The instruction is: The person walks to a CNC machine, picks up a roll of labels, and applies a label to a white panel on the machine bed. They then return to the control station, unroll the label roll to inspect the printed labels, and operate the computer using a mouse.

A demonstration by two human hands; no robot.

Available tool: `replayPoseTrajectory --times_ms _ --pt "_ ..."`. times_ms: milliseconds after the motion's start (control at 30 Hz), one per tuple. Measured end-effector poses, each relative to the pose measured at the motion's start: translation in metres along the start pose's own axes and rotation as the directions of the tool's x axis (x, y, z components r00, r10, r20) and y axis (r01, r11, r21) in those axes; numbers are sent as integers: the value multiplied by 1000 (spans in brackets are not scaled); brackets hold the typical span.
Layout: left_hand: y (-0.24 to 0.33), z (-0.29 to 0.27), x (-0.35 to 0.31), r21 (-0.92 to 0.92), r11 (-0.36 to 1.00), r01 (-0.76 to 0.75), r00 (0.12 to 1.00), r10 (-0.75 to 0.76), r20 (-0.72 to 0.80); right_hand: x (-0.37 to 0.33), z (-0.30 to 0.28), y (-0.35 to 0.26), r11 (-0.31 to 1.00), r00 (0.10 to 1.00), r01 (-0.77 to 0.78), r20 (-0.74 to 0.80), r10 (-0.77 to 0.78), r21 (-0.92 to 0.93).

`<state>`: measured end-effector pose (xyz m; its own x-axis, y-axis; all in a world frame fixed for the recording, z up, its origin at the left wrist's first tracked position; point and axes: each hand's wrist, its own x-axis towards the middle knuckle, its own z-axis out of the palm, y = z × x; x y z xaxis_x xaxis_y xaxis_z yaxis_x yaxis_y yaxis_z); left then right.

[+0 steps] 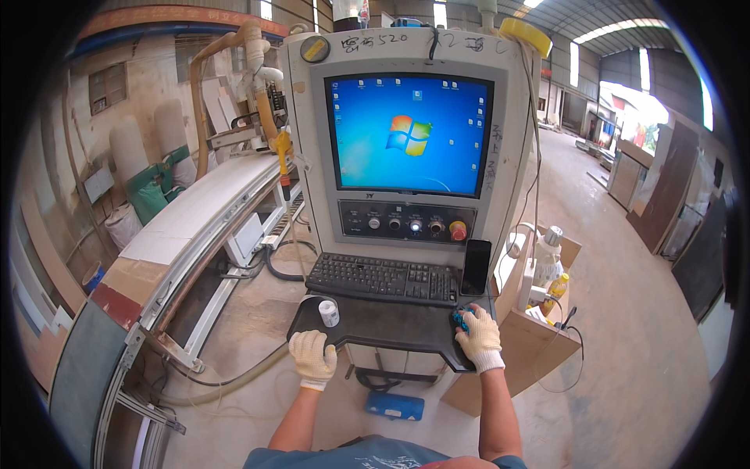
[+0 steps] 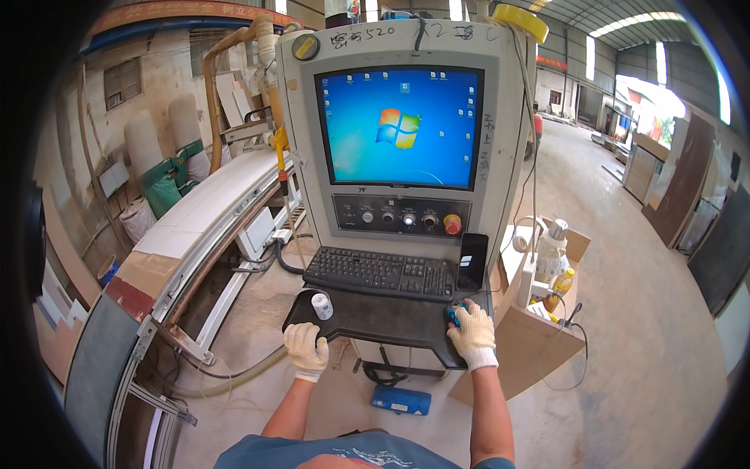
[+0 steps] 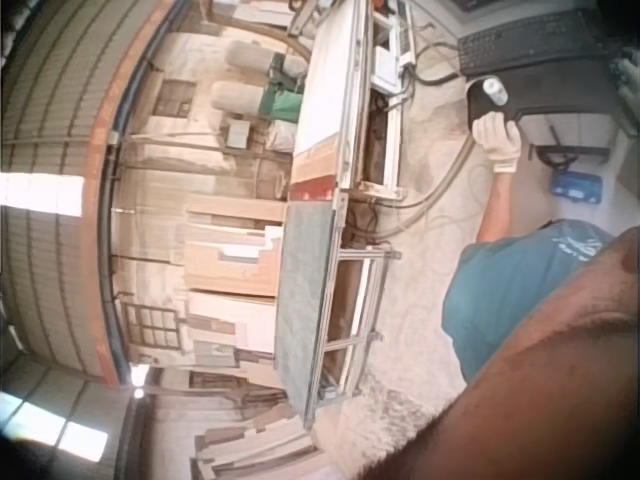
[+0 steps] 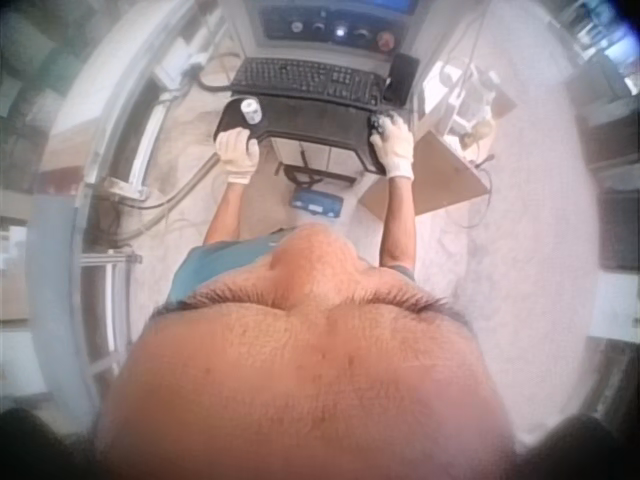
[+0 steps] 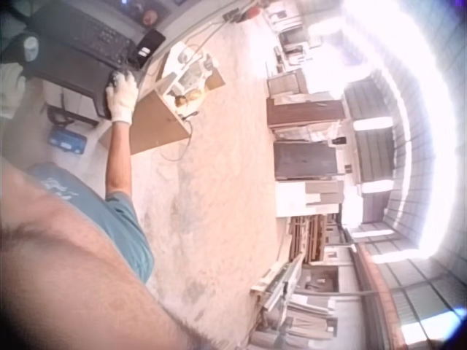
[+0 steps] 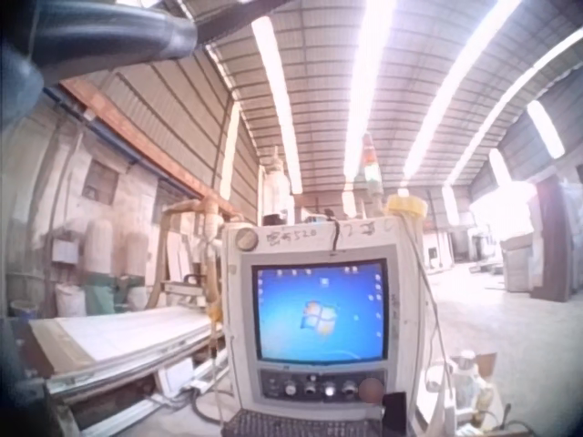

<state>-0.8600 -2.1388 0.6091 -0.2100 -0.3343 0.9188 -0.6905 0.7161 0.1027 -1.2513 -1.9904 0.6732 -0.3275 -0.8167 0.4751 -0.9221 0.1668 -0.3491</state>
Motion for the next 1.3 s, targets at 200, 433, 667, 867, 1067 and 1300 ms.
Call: replayPoseTrajectory --times_ms 200,433,667,867,1067,1300 --pt "0 -1 1 -21 1000 1 1000 -1 -16 2 0 0 1000 1000 -6 29 6 -26" --pt "-2 -2 1 -14 1000 -2 1000 2 -26 1 -2 -1 1000 999 17 29 -18 11" --pt "-7 -1 -3 -6 1000 -24 1000 24 -6 -1 -4 -3 999 999 21 27 -22 50" --pt "-8 0 -4 5 1000 -29 1000 29 0 -1 -3 0 998 999 18 44 -20 54" --pt "-8 -3 -2 5 999 -40 999 40 -1 -1 -2 0 998 998 12 61 -16 64" --pt "-8 -3 -2 8 999 -51 999 51 -14 -1 -3 -1 998 998 14 67 -18 65"
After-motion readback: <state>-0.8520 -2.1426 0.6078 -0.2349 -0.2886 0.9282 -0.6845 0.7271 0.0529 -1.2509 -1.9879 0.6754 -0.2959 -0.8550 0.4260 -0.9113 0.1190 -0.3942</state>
